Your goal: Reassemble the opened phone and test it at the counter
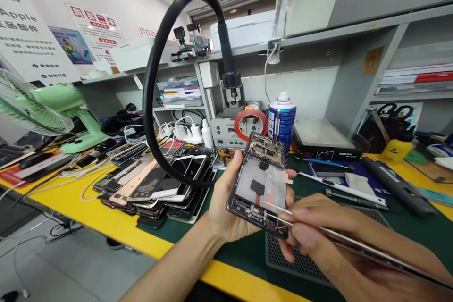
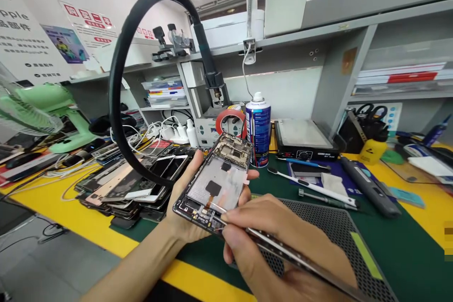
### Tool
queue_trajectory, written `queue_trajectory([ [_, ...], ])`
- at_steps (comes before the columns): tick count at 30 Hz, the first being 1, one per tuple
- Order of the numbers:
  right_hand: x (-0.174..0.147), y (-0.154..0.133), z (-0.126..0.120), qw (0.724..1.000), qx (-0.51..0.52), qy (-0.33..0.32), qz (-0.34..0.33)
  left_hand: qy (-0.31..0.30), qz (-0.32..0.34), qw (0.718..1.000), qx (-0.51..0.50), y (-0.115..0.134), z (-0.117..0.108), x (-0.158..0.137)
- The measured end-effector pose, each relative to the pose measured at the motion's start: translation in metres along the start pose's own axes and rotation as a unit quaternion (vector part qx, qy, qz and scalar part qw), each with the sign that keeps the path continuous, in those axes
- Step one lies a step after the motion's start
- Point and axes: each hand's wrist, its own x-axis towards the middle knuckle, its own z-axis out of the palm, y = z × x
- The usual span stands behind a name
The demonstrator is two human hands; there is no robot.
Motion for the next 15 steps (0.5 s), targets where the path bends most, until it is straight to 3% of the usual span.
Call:
queue_trajectory([
  [4, 0.0001, -0.0009, 0.0048, 0.998, -0.024, 0.046, 0.028, 0.012, 0.004, 1.000, -0.003, -0.0019, 0.0009, -0.0010],
  [15, 0.0000, 0.0012, 0.0058, 0.997, -0.031, 0.048, 0.046, 0.028, 0.013, 0.999, -0.014, -0.0029, 0.0023, -0.0003],
])
